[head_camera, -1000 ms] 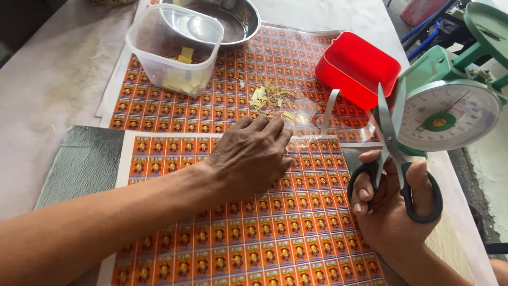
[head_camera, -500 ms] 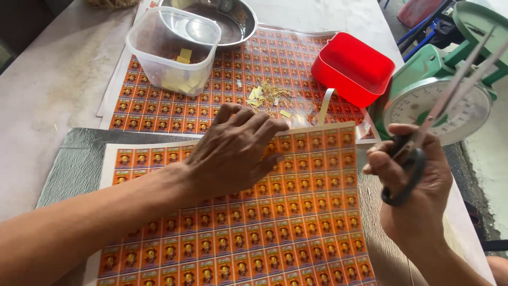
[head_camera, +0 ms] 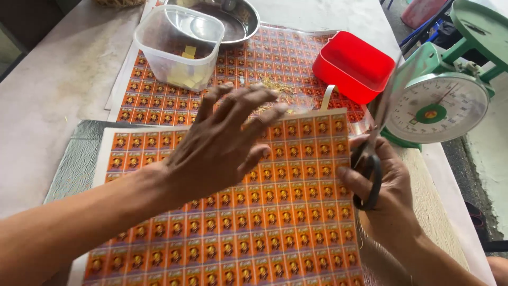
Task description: Cutting individual labels from a printed sheet using scissors
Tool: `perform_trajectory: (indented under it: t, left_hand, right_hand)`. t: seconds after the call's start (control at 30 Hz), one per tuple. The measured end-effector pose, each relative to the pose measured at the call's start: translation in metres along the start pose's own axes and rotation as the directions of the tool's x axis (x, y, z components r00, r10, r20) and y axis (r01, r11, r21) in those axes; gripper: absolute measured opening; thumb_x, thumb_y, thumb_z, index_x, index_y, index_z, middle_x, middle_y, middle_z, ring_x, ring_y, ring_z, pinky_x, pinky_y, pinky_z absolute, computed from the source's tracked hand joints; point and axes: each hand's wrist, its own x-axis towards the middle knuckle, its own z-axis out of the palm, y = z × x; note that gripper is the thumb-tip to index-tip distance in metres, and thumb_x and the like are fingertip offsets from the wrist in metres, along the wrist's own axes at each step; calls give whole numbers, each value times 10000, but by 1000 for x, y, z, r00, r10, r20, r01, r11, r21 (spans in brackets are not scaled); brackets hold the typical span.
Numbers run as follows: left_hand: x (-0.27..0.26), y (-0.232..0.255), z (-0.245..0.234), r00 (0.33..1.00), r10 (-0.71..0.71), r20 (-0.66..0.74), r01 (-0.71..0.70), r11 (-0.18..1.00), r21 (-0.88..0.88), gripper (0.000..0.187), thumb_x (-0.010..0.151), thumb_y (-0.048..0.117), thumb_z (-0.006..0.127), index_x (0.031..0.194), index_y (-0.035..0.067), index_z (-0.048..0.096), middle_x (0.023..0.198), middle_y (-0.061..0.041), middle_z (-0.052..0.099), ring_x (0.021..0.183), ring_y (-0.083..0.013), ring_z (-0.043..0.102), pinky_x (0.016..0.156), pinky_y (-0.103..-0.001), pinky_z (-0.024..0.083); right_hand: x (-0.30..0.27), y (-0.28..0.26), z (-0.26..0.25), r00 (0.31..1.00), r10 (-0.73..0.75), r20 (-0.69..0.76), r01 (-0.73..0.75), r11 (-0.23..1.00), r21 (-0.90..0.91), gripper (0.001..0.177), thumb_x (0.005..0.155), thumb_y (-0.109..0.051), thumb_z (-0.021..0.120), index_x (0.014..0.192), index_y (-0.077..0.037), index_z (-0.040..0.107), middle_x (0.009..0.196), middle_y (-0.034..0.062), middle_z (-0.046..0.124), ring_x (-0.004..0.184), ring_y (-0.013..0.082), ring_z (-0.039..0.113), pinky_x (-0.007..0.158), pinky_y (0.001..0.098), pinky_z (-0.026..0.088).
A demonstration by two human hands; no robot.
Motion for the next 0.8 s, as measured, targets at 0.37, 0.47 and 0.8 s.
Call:
perform_trajectory:
  t: [0.37,0.47,0.8]
  left_hand:
    - [55,20,12,921,-353,163,388,860,-331,592,1046,518,266,1210,33,562,1082,-151,630,919,-301,550,741,-471,388]
    - [54,20,28,934,-319,162,357,862,-360,414,1073,407,338,948,88,572,670,-44,630,450,-188,564,347,-400,458]
    - [44,-36,5,954,-263,-142,238,955,-175,303,1130,244,459,913,56,554,568,-87,559,412,-296,539,377,-469,389]
  right_hand:
    - [-8,-10,14,986,-153,60,146,983,108,355,845,-28,706,1146,-134,551,715,-56,527,668,69,532,668,252,464]
    - [-8,-11,10,990,-119,75,113,990,83,366,847,-55,723,1153,-130,537,745,-42,515,664,90,514,615,256,440]
    - [-29,-39,34,943,290,166,-287,957,-40,639,711,-41,700,1342,33,636,1162,175,772,1013,266,706,895,365,509]
